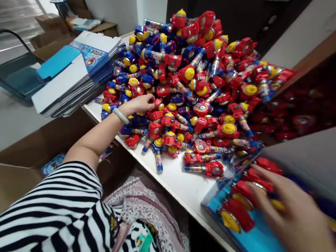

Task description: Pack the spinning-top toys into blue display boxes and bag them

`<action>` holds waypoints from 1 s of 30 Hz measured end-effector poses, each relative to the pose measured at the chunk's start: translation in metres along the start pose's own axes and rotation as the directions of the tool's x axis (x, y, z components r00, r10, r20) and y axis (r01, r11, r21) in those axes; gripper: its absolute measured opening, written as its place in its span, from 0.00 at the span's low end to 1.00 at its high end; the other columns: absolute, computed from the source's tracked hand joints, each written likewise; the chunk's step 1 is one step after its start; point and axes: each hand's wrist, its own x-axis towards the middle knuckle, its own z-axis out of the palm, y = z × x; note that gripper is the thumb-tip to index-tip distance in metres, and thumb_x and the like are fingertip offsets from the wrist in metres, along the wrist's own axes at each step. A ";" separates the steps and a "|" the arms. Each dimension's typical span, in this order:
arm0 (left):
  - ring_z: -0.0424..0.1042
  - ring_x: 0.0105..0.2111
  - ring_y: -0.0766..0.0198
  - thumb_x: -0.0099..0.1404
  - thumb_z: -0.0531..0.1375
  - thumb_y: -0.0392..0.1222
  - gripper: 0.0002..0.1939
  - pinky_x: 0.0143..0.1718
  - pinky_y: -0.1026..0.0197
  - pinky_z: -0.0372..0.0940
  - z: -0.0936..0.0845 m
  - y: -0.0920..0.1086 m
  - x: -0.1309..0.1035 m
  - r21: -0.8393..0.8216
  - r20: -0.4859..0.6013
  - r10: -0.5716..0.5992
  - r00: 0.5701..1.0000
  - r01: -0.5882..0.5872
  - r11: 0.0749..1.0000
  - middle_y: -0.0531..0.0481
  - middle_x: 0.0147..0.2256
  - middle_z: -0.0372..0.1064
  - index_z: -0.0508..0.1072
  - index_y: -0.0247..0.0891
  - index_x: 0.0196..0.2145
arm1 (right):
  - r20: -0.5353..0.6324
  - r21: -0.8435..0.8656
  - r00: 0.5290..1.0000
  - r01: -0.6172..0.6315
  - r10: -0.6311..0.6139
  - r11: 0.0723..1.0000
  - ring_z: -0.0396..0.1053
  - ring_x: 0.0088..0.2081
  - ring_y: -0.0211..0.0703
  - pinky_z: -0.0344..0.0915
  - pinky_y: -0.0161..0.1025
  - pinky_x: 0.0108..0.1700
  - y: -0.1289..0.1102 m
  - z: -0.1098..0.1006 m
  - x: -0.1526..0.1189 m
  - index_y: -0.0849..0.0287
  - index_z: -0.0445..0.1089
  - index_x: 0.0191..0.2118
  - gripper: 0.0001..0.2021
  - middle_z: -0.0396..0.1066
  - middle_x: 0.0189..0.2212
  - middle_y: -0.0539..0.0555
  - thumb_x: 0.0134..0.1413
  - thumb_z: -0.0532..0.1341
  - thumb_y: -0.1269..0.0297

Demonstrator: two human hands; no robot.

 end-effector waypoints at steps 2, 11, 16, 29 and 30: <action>0.67 0.50 0.48 0.64 0.62 0.43 0.21 0.51 0.51 0.62 0.006 0.018 0.007 0.202 -0.115 0.138 0.984 -0.112 0.973 0.34 0.48 0.69 0.72 0.30 0.52 | 0.216 -0.013 0.963 0.170 -0.163 0.985 0.77 0.41 0.57 0.74 0.55 0.43 -0.025 0.044 0.057 0.49 0.74 0.53 0.17 0.79 0.42 0.58 0.61 0.58 0.54; 0.72 0.49 0.49 0.66 0.60 0.40 0.18 0.47 0.54 0.67 0.036 0.073 0.054 0.496 0.005 0.293 0.956 -0.257 0.830 0.34 0.51 0.69 0.70 0.28 0.52 | 0.297 -0.068 0.951 -0.065 0.082 0.996 0.67 0.59 0.60 0.67 0.53 0.59 -0.056 0.165 0.205 0.63 0.63 0.63 0.27 0.66 0.58 0.67 0.57 0.61 0.69; 0.73 0.48 0.51 0.69 0.57 0.40 0.14 0.46 0.54 0.67 0.029 0.063 0.051 0.380 -0.079 0.497 0.864 -0.434 0.817 0.36 0.48 0.71 0.72 0.30 0.49 | 0.158 0.200 0.984 0.052 -0.084 0.979 0.57 0.67 0.57 0.56 0.56 0.68 -0.036 0.179 0.214 0.59 0.53 0.68 0.39 0.57 0.65 0.64 0.49 0.61 0.74; 0.65 0.55 0.47 0.61 0.67 0.48 0.23 0.56 0.48 0.62 -0.036 0.001 0.049 0.143 -0.516 0.143 0.845 -0.080 0.987 0.38 0.52 0.68 0.68 0.36 0.50 | -0.167 0.506 0.957 -0.122 0.236 0.854 0.73 0.45 0.53 0.72 0.56 0.51 -0.005 0.124 0.159 0.55 0.61 0.55 0.34 0.70 0.45 0.57 0.44 0.70 0.49; 0.62 0.58 0.46 0.60 0.68 0.47 0.26 0.59 0.47 0.60 -0.040 -0.008 0.049 0.176 -0.456 0.084 0.886 -0.003 0.984 0.38 0.55 0.66 0.67 0.35 0.52 | -0.189 0.555 0.945 -0.121 0.266 0.823 0.73 0.45 0.52 0.73 0.55 0.50 -0.004 0.112 0.146 0.53 0.59 0.57 0.34 0.69 0.46 0.56 0.47 0.69 0.48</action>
